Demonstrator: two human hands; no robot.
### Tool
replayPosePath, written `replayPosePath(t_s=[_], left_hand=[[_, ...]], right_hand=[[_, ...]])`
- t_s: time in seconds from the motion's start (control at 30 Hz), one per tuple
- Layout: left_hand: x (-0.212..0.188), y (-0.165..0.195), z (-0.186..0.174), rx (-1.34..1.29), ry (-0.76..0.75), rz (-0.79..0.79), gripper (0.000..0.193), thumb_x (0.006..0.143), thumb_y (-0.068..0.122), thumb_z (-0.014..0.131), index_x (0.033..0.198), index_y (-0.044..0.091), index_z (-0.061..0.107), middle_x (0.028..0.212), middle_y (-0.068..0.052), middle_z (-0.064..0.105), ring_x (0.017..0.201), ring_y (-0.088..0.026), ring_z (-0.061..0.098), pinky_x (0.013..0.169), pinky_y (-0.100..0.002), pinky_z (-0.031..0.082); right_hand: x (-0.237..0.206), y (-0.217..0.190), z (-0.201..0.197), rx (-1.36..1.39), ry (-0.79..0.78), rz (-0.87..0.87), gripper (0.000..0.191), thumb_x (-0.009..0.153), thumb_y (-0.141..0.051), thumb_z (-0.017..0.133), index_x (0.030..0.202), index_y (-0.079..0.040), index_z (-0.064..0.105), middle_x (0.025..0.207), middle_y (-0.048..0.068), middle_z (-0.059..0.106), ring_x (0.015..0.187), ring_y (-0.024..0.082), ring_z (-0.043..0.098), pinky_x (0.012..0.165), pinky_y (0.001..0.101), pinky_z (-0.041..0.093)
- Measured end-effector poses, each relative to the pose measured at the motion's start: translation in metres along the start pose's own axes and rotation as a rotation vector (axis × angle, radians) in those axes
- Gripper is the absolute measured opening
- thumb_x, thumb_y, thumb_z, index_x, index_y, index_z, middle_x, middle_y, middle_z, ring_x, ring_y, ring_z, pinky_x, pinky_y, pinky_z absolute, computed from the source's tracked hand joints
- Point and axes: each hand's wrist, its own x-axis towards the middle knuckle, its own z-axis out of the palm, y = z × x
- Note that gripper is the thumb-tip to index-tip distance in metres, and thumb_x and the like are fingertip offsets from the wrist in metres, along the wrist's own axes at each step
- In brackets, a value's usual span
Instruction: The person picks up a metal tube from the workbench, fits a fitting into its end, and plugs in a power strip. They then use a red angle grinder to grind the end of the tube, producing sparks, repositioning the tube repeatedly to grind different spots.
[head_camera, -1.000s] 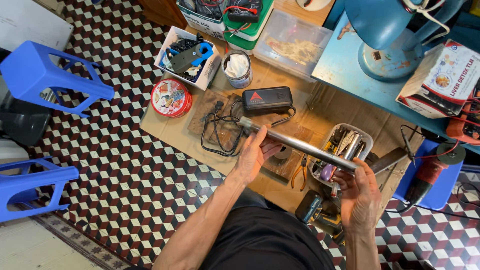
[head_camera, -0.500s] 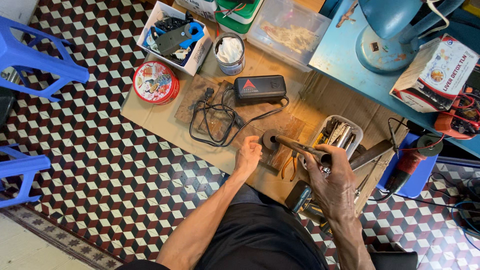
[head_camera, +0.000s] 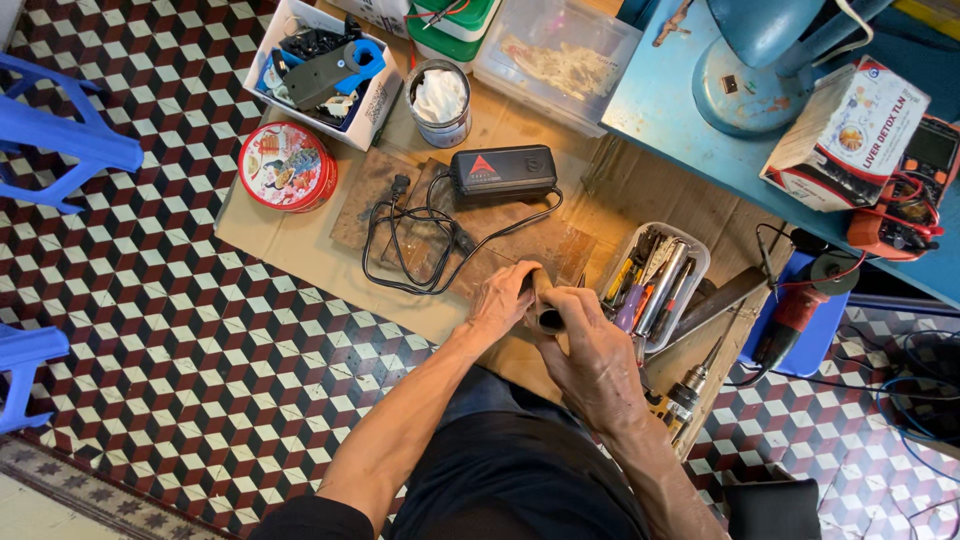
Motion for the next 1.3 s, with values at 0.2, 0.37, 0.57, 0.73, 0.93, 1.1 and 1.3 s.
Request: replayPosePath(t_s=[0.2, 0.37, 0.57, 0.73, 0.93, 1.1, 1.3], left_hand=[[0.006, -0.003, -0.002, 0.039, -0.077, -0.014, 0.033, 0.088, 0.015, 0.072, 0.118, 0.012, 0.059, 0.094, -0.015, 0.071, 0.092, -0.036, 0.068, 0.079, -0.046, 0.055], [0.015, -0.006, 0.006, 0.056, -0.041, -0.010, 0.033, 0.087, 0.019, 0.077, 0.114, 0.011, 0.058, 0.092, -0.015, 0.072, 0.091, -0.036, 0.069, 0.080, -0.046, 0.055], [-0.002, -0.022, 0.001, -0.071, 0.061, -0.059, 0.059, 0.085, 0.008, 0.074, 0.139, 0.012, 0.051, 0.108, -0.018, 0.070, 0.097, -0.037, 0.068, 0.082, -0.046, 0.055], [-0.031, -0.043, 0.007, -0.208, 0.227, -0.180, 0.069, 0.085, 0.002, 0.071, 0.147, 0.011, 0.043, 0.122, -0.021, 0.066, 0.094, -0.037, 0.068, 0.080, -0.046, 0.056], [-0.051, -0.051, 0.012, -0.249, 0.231, -0.313, 0.066, 0.087, 0.007, 0.071, 0.147, 0.013, 0.045, 0.117, -0.020, 0.068, 0.090, -0.035, 0.070, 0.080, -0.044, 0.057], [-0.049, -0.045, 0.009, -0.241, 0.116, -0.475, 0.064, 0.090, 0.014, 0.071, 0.148, 0.017, 0.045, 0.109, -0.017, 0.071, 0.094, -0.033, 0.070, 0.080, -0.043, 0.057], [-0.036, -0.040, 0.014, -0.273, 0.206, -0.339, 0.058, 0.088, 0.012, 0.070, 0.142, 0.013, 0.047, 0.124, -0.017, 0.068, 0.093, -0.031, 0.071, 0.078, -0.041, 0.058]], right_hand=[[0.001, 0.007, -0.002, 0.045, 0.050, 0.074, 0.036, 0.087, -0.007, 0.075, 0.119, -0.004, 0.059, 0.107, 0.013, 0.068, 0.095, 0.025, 0.073, 0.076, 0.0352, 0.060], [0.012, 0.023, -0.013, 0.090, 0.030, 0.296, 0.033, 0.095, -0.015, 0.073, 0.123, -0.007, 0.057, 0.102, 0.009, 0.072, 0.093, 0.018, 0.073, 0.073, 0.0297, 0.063], [0.018, 0.027, -0.020, 0.157, 0.058, 0.353, 0.036, 0.095, -0.015, 0.074, 0.126, -0.008, 0.057, 0.102, 0.008, 0.077, 0.091, 0.014, 0.075, 0.078, 0.0292, 0.059], [0.022, 0.026, 0.002, 0.213, 0.045, 0.283, 0.040, 0.094, -0.012, 0.075, 0.129, -0.003, 0.059, 0.111, 0.009, 0.075, 0.090, 0.015, 0.071, 0.080, 0.0292, 0.057], [0.023, 0.035, 0.034, 0.237, 0.031, 0.277, 0.034, 0.094, -0.011, 0.076, 0.124, -0.002, 0.063, 0.106, 0.010, 0.073, 0.090, 0.015, 0.071, 0.079, 0.0291, 0.058], [0.023, 0.041, 0.040, 0.119, 0.030, 0.178, 0.030, 0.094, -0.008, 0.078, 0.121, -0.001, 0.067, 0.108, 0.012, 0.074, 0.095, 0.019, 0.074, 0.081, 0.0314, 0.059], [0.023, 0.042, 0.042, 0.148, 0.061, 0.212, 0.031, 0.095, -0.010, 0.077, 0.121, 0.001, 0.065, 0.108, 0.014, 0.074, 0.095, 0.019, 0.074, 0.078, 0.0303, 0.061]])
